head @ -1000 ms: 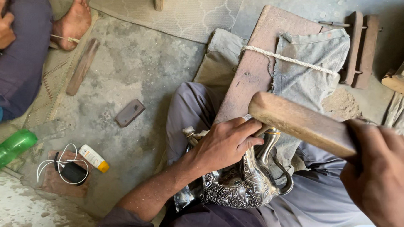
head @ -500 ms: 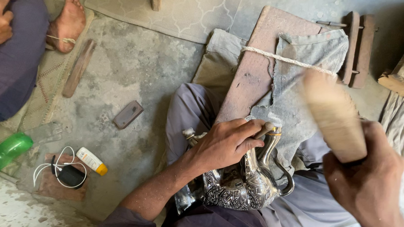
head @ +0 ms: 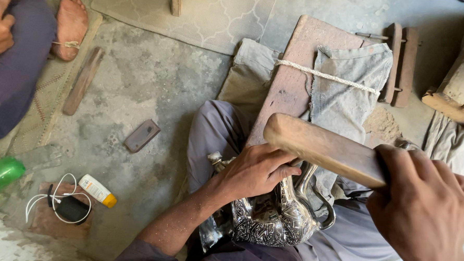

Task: The person sits on the floor and uses a wooden block to rub and polish the neck and spout of an ornate metal teapot. They rotate the teapot to access different areas and later use a small metal tool to work on the spout.

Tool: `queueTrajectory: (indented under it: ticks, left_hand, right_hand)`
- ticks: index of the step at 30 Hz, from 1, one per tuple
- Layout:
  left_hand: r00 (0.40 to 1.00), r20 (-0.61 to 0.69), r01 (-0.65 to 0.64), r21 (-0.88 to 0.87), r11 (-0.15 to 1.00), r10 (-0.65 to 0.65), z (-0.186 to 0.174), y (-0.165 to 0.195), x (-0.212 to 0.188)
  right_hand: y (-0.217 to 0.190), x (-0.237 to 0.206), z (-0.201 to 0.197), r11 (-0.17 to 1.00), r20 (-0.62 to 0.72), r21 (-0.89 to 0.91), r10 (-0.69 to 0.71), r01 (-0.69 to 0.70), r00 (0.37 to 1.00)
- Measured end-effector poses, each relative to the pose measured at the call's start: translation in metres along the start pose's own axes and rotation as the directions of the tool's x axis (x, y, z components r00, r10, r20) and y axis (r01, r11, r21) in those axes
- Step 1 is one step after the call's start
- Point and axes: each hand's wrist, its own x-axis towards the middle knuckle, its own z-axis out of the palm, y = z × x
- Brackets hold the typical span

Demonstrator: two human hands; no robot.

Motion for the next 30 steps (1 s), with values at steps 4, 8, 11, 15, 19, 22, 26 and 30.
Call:
queueTrajectory:
  ticks: [4,8,11,15,19,22,26,30]
  left_hand:
    - [0.991,0.075,0.115,-0.028,0.993,-0.113,-0.005,0.001,0.0]
    - [0.998,-0.024,-0.063,-0.039,0.997,0.062,-0.007,-0.001,0.0]
    - [0.999,-0.018,-0.031,-0.039,0.999,0.031,-0.007,-0.004,-0.002]
    - [0.999,0.032,0.009,-0.078,0.997,-0.006,-0.002,-0.009,-0.003]
    - [0.995,0.066,-0.073,0.009,0.997,0.072,0.001,-0.014,-0.003]
    - [0.999,0.042,-0.008,-0.066,0.998,0.011,-0.001,-0.017,-0.005]
    - [0.995,0.058,-0.077,-0.067,0.995,0.081,-0.005,-0.017,-0.004]
    - [0.997,0.015,-0.072,-0.034,0.997,0.072,-0.008,-0.015,-0.006]
  right_hand:
    - [-0.007,0.003,-0.003,0.83,0.076,0.526,0.174,-0.188,0.982]
    - [-0.011,0.004,-0.005,0.86,0.07,0.476,0.171,-0.184,0.983]
    - [-0.013,0.003,-0.005,0.964,0.054,0.244,0.096,-0.106,0.994]
    - [-0.012,0.003,-0.005,0.677,0.123,0.687,0.25,-0.264,0.96]
    - [-0.012,0.009,-0.008,0.98,0.129,0.185,0.047,-0.07,0.991]
    - [-0.013,0.014,-0.014,0.899,0.051,0.436,0.03,-0.049,0.998]
    - [-0.017,0.016,-0.021,0.997,0.042,0.08,0.0,-0.003,0.999]
    - [-0.023,0.013,-0.025,0.611,0.113,0.738,0.306,-0.286,0.945]
